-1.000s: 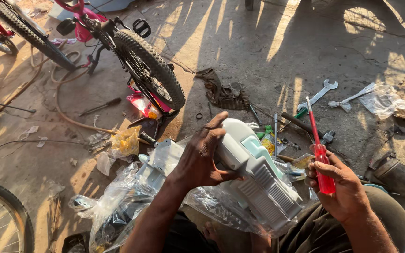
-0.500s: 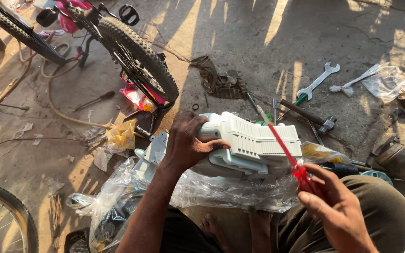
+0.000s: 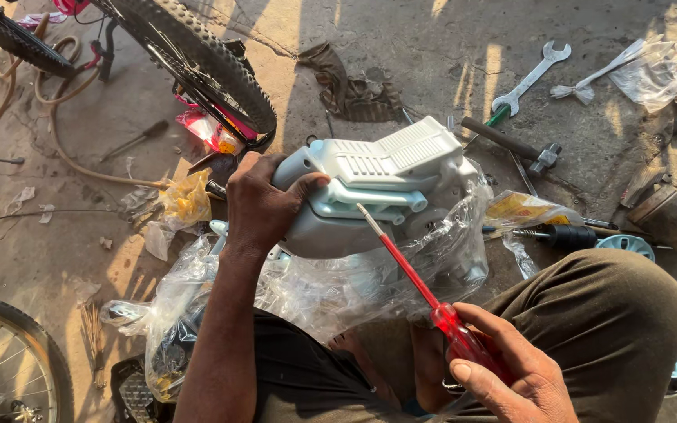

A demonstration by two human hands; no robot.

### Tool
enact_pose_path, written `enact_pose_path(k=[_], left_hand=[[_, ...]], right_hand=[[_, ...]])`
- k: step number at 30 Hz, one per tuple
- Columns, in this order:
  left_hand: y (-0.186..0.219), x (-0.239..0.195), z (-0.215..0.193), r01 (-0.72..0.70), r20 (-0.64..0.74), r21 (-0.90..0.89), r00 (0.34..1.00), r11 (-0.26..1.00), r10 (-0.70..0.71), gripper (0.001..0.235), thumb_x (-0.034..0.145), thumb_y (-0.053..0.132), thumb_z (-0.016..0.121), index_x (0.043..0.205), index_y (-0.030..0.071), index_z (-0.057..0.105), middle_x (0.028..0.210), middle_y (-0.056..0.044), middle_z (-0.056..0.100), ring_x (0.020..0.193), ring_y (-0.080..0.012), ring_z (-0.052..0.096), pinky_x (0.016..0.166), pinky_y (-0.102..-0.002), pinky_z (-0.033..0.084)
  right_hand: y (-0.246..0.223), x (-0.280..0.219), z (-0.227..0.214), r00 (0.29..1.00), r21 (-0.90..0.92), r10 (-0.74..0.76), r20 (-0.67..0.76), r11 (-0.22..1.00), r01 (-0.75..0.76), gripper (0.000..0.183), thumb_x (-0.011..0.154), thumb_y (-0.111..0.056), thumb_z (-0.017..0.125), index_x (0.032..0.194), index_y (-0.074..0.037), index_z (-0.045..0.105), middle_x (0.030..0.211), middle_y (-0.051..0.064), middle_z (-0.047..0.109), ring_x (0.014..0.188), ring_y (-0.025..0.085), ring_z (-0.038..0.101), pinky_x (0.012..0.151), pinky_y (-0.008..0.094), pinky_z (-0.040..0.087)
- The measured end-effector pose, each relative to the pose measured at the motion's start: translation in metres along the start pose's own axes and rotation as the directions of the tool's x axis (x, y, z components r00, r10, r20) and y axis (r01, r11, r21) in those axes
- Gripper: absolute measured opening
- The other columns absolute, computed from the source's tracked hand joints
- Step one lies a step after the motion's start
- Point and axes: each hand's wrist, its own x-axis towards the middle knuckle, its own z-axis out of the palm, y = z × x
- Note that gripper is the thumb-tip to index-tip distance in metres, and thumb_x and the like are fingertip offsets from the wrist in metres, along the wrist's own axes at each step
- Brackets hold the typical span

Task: The person unwraps a white plastic electronic device from a clear plastic bag and uses a red screwdriver to tighten screws on its casing. They rotate the device to access different sides and continue securing the casing.

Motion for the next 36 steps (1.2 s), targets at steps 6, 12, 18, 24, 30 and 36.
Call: enact_pose_path(k=[6, 12, 18, 24, 30, 36], left_hand=[[-0.001, -0.001, -0.004, 0.086, 0.004, -0.033, 0.996, 0.996, -0.086, 0.071, 0.073, 0.065, 0.084, 0.104, 0.002, 0.078, 0.087, -0.016, 0.075, 0.08, -0.0275, 0.077, 0.073, -0.04, 0.061], [0.017, -0.009, 0.002, 0.061, -0.043, 0.013, 0.997, 0.998, -0.06, 0.055, 0.072, 0.051, 0.091, 0.101, 0.006, 0.079, 0.091, -0.014, 0.071, 0.076, -0.0285, 0.074, 0.067, -0.04, 0.06], [0.045, -0.023, 0.008, -0.041, -0.023, 0.104, 0.999, 0.994, 0.044, 0.047, 0.067, 0.037, 0.093, 0.104, 0.01, 0.079, 0.09, -0.014, 0.068, 0.081, -0.0329, 0.071, 0.068, -0.047, 0.055], [0.063, -0.024, 0.009, 0.008, 0.021, 0.051, 1.0, 0.999, -0.009, 0.056, 0.07, 0.046, 0.096, 0.104, 0.007, 0.077, 0.088, -0.011, 0.069, 0.08, -0.029, 0.072, 0.07, -0.046, 0.056], [0.075, -0.03, 0.013, -0.125, -0.027, 0.064, 0.992, 0.99, 0.127, 0.054, 0.068, 0.039, 0.091, 0.105, 0.004, 0.077, 0.095, -0.012, 0.066, 0.083, -0.0274, 0.07, 0.069, -0.043, 0.057], [0.093, -0.052, 0.004, -0.075, 0.034, 0.076, 0.997, 0.994, 0.072, 0.062, 0.064, 0.053, 0.094, 0.089, 0.0, 0.073, 0.082, -0.015, 0.057, 0.071, -0.029, 0.063, 0.053, -0.045, 0.05]], right_hand=[[-0.017, 0.015, 0.017, 0.997, -0.111, 0.062, -0.039, 0.992, -0.066, 0.069, 0.075, -0.011, 0.075, 0.143, -0.007, 0.064, 0.123, 0.016, 0.073, 0.12, 0.023, 0.072, 0.108, 0.038, 0.047], [-0.026, 0.017, 0.016, 0.996, -0.225, -0.075, 0.045, 0.971, 0.083, 0.061, 0.087, -0.013, 0.078, 0.146, -0.005, 0.061, 0.124, 0.021, 0.075, 0.117, 0.027, 0.071, 0.108, 0.04, 0.05], [-0.04, 0.006, -0.008, 0.938, -0.341, -0.314, 0.149, 0.874, 0.347, 0.057, 0.089, -0.013, 0.076, 0.143, 0.0, 0.062, 0.132, 0.018, 0.07, 0.125, 0.026, 0.071, 0.106, 0.04, 0.052], [-0.047, -0.014, -0.018, 0.955, -0.546, -0.286, 0.082, 0.789, 0.283, 0.06, 0.086, -0.016, 0.081, 0.143, -0.005, 0.065, 0.116, 0.012, 0.077, 0.115, 0.023, 0.073, 0.105, 0.038, 0.056], [-0.019, -0.03, -0.017, 0.838, -0.682, -0.542, 0.071, 0.586, 0.437, 0.057, 0.083, -0.014, 0.08, 0.139, -0.013, 0.066, 0.112, 0.007, 0.081, 0.105, 0.017, 0.075, 0.091, 0.029, 0.062], [-0.005, -0.032, -0.06, 0.84, -0.601, -0.513, 0.175, 0.62, 0.504, 0.056, 0.082, -0.017, 0.088, 0.135, -0.013, 0.07, 0.114, 0.006, 0.077, 0.102, 0.015, 0.078, 0.088, 0.029, 0.063]])
